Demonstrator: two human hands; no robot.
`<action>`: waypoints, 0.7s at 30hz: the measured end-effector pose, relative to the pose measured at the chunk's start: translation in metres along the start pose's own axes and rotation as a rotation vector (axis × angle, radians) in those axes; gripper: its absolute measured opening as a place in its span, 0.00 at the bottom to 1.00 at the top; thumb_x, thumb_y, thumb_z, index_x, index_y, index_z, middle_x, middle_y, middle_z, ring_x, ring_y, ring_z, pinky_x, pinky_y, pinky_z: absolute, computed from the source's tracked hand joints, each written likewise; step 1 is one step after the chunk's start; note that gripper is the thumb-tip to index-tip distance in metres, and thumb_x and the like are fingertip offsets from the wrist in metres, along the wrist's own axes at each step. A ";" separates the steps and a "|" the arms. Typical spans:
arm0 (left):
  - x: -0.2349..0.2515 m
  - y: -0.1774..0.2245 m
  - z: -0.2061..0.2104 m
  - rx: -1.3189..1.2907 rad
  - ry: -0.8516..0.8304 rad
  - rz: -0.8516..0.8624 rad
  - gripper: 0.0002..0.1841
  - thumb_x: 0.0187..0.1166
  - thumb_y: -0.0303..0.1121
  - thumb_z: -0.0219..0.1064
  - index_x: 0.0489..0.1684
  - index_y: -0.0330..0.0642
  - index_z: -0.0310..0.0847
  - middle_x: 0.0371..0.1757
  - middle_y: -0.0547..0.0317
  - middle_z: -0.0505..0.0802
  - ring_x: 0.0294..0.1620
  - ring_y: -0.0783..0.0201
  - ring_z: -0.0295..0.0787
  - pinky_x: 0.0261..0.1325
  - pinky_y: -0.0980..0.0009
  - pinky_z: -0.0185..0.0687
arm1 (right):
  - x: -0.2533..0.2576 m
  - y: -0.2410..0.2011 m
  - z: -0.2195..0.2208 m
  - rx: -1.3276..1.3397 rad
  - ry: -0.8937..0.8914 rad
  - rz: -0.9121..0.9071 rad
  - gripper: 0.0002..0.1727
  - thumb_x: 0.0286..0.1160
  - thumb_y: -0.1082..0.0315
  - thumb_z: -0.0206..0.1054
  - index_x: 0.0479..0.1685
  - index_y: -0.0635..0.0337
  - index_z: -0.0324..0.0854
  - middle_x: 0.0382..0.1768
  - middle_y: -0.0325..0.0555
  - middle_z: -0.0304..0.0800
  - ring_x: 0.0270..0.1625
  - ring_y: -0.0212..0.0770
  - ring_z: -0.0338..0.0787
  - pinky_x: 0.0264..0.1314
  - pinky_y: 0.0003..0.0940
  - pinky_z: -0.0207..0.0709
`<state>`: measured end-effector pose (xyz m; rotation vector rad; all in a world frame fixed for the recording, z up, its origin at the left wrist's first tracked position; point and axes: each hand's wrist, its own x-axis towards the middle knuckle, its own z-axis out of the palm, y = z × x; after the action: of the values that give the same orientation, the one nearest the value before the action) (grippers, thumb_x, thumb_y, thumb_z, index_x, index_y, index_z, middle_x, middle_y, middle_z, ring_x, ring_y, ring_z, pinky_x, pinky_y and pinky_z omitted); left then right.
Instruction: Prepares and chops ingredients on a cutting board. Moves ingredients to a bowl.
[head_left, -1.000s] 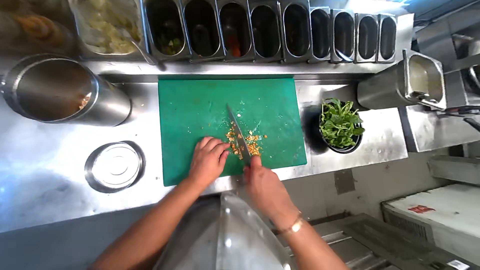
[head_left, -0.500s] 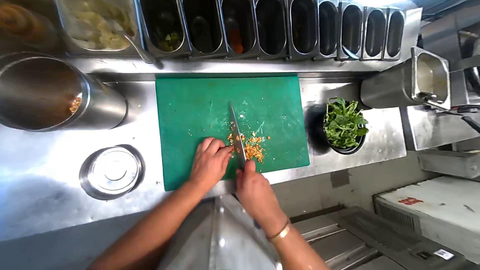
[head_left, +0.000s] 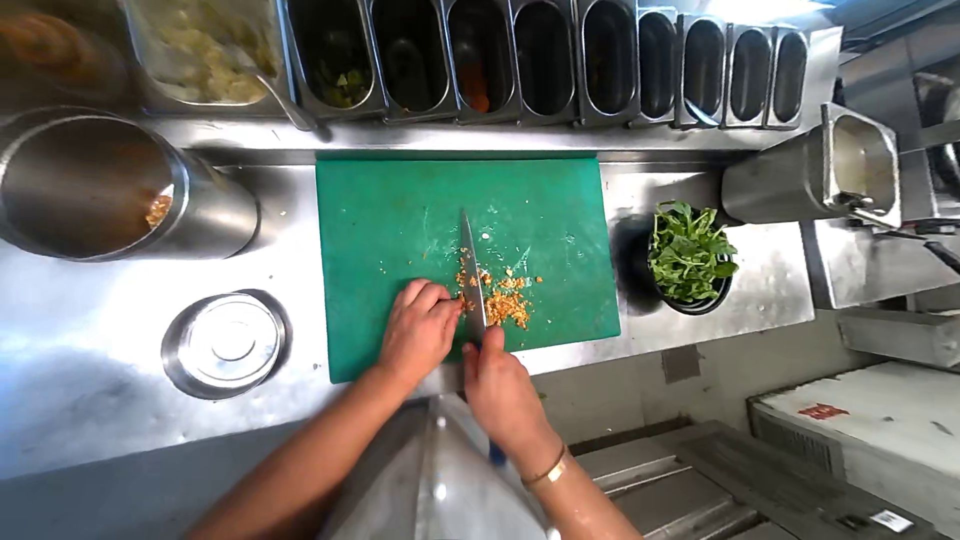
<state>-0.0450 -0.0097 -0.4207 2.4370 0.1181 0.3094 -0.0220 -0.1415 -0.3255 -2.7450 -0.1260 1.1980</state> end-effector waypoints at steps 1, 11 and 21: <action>0.000 0.000 0.000 0.000 0.004 0.003 0.10 0.82 0.38 0.66 0.40 0.49 0.95 0.47 0.61 0.92 0.63 0.55 0.84 0.67 0.57 0.82 | -0.003 0.000 -0.005 0.010 -0.009 -0.004 0.17 0.92 0.50 0.49 0.61 0.52 0.70 0.33 0.43 0.88 0.41 0.45 0.93 0.46 0.45 0.86; 0.001 0.002 0.002 0.018 0.000 0.005 0.10 0.81 0.36 0.65 0.39 0.48 0.94 0.48 0.60 0.92 0.63 0.55 0.84 0.69 0.58 0.80 | -0.001 0.000 0.001 -0.001 0.018 0.000 0.15 0.92 0.51 0.50 0.59 0.51 0.70 0.31 0.42 0.87 0.40 0.44 0.93 0.45 0.43 0.86; 0.003 0.013 -0.009 -0.079 0.040 0.005 0.11 0.80 0.37 0.65 0.53 0.50 0.91 0.59 0.58 0.90 0.73 0.52 0.79 0.75 0.52 0.77 | -0.002 0.029 -0.036 0.125 -0.025 -0.060 0.19 0.90 0.46 0.53 0.63 0.49 0.73 0.30 0.44 0.87 0.34 0.45 0.92 0.40 0.47 0.86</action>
<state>-0.0447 -0.0142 -0.4051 2.3537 0.1151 0.3590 0.0033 -0.1742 -0.3050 -2.6008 -0.1308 1.1834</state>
